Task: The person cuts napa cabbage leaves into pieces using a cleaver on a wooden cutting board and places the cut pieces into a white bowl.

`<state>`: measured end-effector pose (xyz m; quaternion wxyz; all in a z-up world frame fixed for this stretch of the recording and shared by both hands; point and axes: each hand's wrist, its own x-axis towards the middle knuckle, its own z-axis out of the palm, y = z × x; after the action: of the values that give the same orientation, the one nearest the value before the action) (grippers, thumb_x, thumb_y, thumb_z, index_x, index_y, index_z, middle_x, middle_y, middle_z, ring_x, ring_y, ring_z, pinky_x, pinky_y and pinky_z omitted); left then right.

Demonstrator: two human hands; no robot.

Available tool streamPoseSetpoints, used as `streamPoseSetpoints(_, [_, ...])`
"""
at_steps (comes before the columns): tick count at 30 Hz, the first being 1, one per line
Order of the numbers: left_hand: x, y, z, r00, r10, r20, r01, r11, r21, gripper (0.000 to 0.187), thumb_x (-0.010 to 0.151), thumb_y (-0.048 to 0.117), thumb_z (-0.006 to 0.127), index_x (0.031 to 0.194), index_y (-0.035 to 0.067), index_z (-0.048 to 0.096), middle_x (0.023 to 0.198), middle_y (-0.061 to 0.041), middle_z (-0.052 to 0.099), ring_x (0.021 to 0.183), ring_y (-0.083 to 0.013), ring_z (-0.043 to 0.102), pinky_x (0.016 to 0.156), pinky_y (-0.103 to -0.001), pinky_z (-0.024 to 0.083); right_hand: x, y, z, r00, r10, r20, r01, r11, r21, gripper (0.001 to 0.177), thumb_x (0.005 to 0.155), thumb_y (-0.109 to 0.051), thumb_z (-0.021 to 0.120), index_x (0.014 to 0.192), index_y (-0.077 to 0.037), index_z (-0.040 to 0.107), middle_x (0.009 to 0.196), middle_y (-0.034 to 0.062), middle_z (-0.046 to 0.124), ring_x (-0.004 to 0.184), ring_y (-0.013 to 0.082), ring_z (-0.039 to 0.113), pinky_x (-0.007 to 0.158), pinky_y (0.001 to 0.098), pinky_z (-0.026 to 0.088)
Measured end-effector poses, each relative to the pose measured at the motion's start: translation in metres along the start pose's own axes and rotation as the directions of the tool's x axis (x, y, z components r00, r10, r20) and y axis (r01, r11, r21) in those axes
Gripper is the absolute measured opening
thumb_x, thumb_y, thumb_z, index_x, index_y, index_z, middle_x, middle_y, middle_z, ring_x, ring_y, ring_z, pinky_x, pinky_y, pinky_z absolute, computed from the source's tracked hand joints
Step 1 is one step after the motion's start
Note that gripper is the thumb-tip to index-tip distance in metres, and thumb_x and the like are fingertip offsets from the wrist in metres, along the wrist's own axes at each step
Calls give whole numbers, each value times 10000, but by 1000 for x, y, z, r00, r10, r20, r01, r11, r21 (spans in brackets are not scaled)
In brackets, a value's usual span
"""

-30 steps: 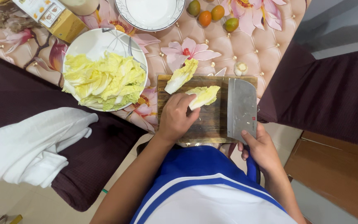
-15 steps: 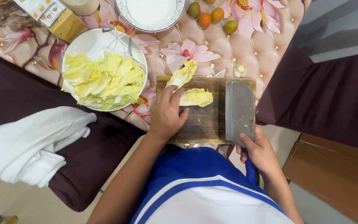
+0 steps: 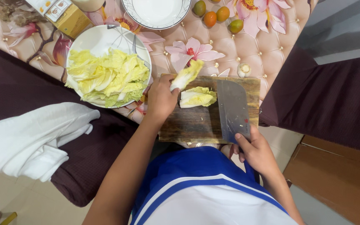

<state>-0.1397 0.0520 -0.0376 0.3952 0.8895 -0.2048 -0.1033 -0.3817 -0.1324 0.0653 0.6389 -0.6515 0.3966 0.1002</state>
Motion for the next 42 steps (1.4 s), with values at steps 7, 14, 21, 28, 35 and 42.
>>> streamPoseSetpoints(7, [3,-2,-2,994,-100,-32,103,989,106,171,940,146,717,1098,93,753,1017,-153,693,1008,-346,669,913,-449,522,-5,5,-12,997,-18,-81,15,999,-42,342,997,-128,537,1336,-102,508,646,68,593,446,107,488,420,267,422])
streamPoseSetpoints(14, [11,19,-7,1000,-3,0,2,982,186,305,817,192,786,1055,20,705,1115,-217,619,1060,-411,601,905,-470,489,-5,6,-12,998,-3,-56,0,999,-43,303,1003,-133,537,1302,-92,514,646,64,593,449,106,490,418,268,417])
streamPoseSetpoints(21, [14,-2,-37,988,-152,-28,142,964,-223,202,909,175,748,964,-3,672,817,-122,722,707,-252,698,686,-383,555,-13,-11,-5,999,13,-36,-24,942,-336,323,979,-165,565,1301,-134,553,634,50,617,471,111,514,446,290,452])
streamPoseSetpoints(28, [-56,-34,-66,919,-224,324,390,621,-679,200,896,135,739,1014,-15,681,833,-65,715,614,-82,621,544,-271,507,-4,-15,-11,986,-94,136,150,852,-501,307,977,-194,566,1273,-112,574,611,41,638,491,119,585,496,307,509])
streamPoseSetpoints(35, [-98,-22,-11,908,-291,301,385,864,-325,193,858,156,736,997,28,777,765,-98,753,606,-144,695,592,-309,561,-8,-8,-13,945,-308,113,275,553,-786,229,980,-240,603,1096,-52,543,694,193,698,670,395,702,617,501,528])
streamPoseSetpoints(42, [-106,-11,8,950,-313,19,309,924,-225,266,737,163,839,926,4,739,793,-112,752,698,-210,723,671,-346,580,-10,-19,27,908,-267,323,406,363,-839,262,951,-244,573,1156,-87,530,721,251,697,711,489,673,667,598,506])
